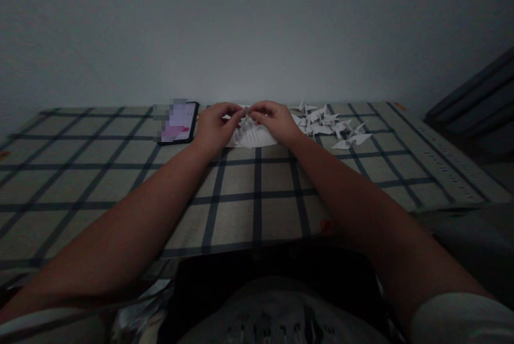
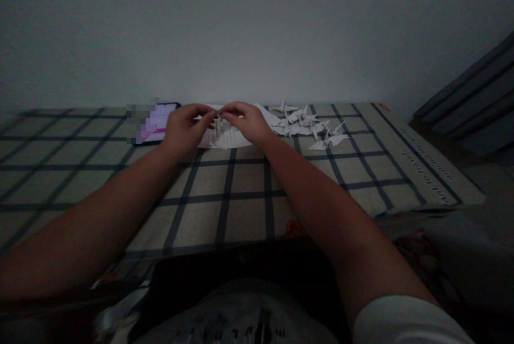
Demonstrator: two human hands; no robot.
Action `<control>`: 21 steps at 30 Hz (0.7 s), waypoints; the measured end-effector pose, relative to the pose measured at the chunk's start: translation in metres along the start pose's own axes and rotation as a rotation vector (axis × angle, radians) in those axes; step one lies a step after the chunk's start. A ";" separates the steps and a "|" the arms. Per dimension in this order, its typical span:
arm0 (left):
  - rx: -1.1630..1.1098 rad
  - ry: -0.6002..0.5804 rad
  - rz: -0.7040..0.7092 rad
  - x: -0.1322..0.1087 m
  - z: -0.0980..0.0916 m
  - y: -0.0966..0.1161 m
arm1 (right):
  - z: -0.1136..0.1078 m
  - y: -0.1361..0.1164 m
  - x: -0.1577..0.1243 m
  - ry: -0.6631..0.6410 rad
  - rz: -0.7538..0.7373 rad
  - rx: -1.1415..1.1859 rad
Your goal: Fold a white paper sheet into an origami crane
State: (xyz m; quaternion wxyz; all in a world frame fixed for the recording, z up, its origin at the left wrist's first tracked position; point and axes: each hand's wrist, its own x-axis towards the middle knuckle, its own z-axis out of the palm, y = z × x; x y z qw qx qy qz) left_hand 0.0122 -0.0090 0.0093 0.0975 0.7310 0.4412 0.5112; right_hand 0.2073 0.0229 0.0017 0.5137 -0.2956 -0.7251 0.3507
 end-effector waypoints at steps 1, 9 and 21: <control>-0.003 0.006 0.000 0.000 0.000 0.001 | 0.000 -0.002 -0.001 0.006 0.000 -0.013; -0.036 0.056 -0.066 -0.003 0.001 0.012 | 0.001 -0.014 -0.004 0.036 0.071 -0.043; -0.060 0.077 -0.136 -0.004 0.003 0.017 | 0.005 -0.005 -0.001 0.023 0.087 0.045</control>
